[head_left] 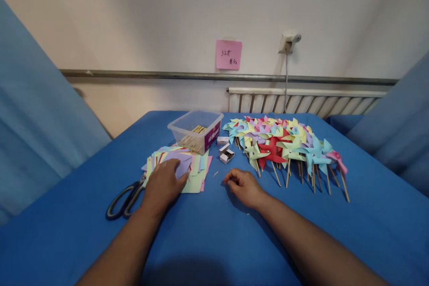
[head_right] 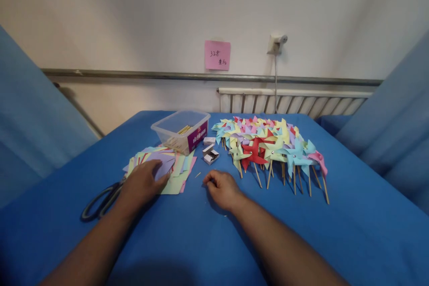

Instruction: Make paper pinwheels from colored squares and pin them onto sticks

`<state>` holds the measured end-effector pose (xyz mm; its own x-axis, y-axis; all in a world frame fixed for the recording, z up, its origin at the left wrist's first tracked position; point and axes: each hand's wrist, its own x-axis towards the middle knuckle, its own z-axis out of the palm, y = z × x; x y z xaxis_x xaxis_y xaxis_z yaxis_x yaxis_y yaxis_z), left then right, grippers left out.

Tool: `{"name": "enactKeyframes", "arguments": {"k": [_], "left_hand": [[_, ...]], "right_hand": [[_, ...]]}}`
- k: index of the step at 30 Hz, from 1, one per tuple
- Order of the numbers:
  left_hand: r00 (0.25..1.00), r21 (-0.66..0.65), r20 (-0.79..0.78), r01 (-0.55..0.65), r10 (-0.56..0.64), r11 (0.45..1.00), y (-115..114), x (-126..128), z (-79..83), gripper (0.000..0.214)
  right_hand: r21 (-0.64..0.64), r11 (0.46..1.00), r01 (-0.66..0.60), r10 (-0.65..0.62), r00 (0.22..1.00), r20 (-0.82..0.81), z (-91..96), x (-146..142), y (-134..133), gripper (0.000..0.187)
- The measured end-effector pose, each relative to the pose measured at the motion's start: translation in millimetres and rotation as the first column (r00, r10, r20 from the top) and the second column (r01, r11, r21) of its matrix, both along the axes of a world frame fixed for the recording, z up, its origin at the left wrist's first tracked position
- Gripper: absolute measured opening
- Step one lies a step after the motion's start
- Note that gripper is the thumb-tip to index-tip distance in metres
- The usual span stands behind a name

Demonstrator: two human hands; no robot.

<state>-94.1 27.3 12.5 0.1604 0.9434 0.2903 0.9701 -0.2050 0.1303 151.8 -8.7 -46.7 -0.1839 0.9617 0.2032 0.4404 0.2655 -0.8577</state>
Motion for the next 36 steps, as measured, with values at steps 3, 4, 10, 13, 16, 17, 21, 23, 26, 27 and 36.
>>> {"name": "enactKeyframes", "arguments": {"k": [3,4,10,13,16,17,21,23,26,27,36], "left_hand": [[0.998,-0.054,0.067,-0.014,0.017,0.998,1.3,-0.8,-3.1,0.045],[0.994,-0.069,0.100,-0.029,0.036,0.997,1.7,-1.3,-2.6,0.045],[0.956,-0.140,0.249,-0.122,0.154,0.983,2.8,-8.4,5.2,0.038],[0.960,-0.139,0.240,-0.111,0.142,0.984,2.9,-9.8,6.8,0.029],[0.958,-0.143,0.238,-0.126,0.157,0.982,2.7,-10.6,7.0,0.024],[0.955,-0.136,0.245,-0.139,0.169,0.981,2.5,-11.1,6.9,0.023],[0.913,-0.035,0.333,-0.240,0.237,0.970,0.6,-13.8,7.6,0.023],[0.888,0.032,0.386,-0.283,0.249,0.959,-0.9,-14.8,8.6,0.023],[0.845,0.096,0.474,-0.328,0.247,0.940,-1.3,-16.4,8.6,0.025],[0.825,0.106,0.509,-0.345,0.247,0.933,-0.6,-17.2,8.0,0.026],[0.235,0.083,0.972,-0.331,-0.003,0.940,-4.1,-0.8,20.4,0.033]], "right_hand": [[-0.002,1.000,-0.018,0.018,1.000,0.008,-0.8,0.0,-1.8,0.021],[-0.005,1.000,-0.027,0.027,1.000,0.007,-0.8,0.2,-2.1,0.021],[-0.048,0.997,-0.056,0.055,0.998,-0.026,1.7,1.5,-3.0,0.022],[-0.058,0.996,-0.072,0.070,0.997,-0.037,1.0,2.1,-3.4,0.021],[-0.056,0.995,-0.078,0.077,0.997,-0.032,-0.7,2.2,-3.6,0.020],[-0.055,0.995,-0.078,0.076,0.997,-0.034,-1.3,2.1,-3.6,0.020],[-0.053,0.995,-0.080,0.077,0.996,-0.048,-2.6,1.7,-3.2,0.020],[-0.043,0.996,-0.084,0.082,0.996,-0.045,-2.8,1.8,-3.0,0.019],[-0.036,0.995,-0.089,0.087,0.995,-0.040,-1.8,2.0,-3.4,0.019],[-0.040,0.995,-0.089,0.088,0.995,-0.039,-1.3,2.0,-3.6,0.020],[-0.060,0.994,-0.089,0.084,0.993,-0.078,-1.3,-1.0,-4.0,0.017]]}}
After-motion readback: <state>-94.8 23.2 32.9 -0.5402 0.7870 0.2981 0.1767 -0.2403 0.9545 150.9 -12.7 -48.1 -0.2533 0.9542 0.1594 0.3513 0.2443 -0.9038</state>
